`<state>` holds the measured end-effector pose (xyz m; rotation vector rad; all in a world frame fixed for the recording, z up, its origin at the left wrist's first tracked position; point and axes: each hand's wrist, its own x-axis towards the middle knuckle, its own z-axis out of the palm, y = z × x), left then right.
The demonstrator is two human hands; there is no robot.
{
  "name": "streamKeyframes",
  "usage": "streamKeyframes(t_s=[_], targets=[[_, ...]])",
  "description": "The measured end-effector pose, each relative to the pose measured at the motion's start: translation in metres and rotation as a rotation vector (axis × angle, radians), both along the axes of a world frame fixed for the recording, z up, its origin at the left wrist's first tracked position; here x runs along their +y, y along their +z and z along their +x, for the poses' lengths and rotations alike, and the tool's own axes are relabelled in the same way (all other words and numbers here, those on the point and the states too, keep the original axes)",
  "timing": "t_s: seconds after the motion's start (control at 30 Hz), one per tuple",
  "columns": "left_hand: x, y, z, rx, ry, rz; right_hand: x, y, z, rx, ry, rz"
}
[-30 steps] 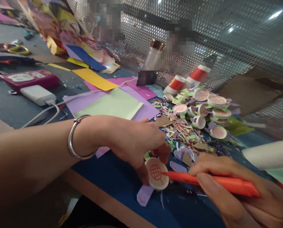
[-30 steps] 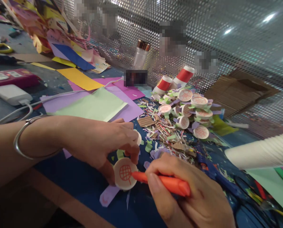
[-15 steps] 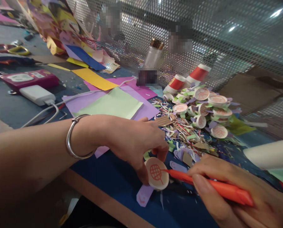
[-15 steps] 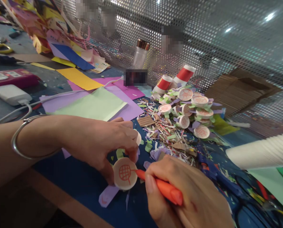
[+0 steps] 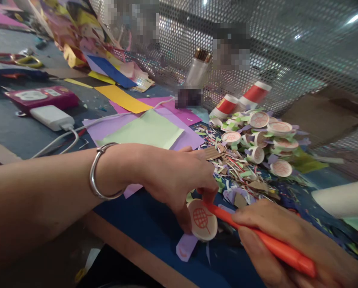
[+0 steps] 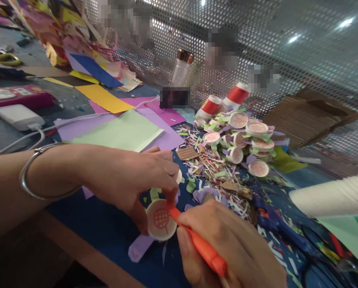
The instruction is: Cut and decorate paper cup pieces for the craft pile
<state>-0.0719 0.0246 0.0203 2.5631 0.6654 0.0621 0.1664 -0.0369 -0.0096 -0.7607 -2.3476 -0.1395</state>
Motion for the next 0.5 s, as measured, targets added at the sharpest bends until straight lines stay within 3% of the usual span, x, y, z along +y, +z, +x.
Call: streamKeyframes(t_s=[0.5], targets=[[0.0001, -0.0018, -0.0001, 0.001, 0.008, -0.004, -0.0038, -0.0089, 0.0043, -0.019, -0.011, -0.009]])
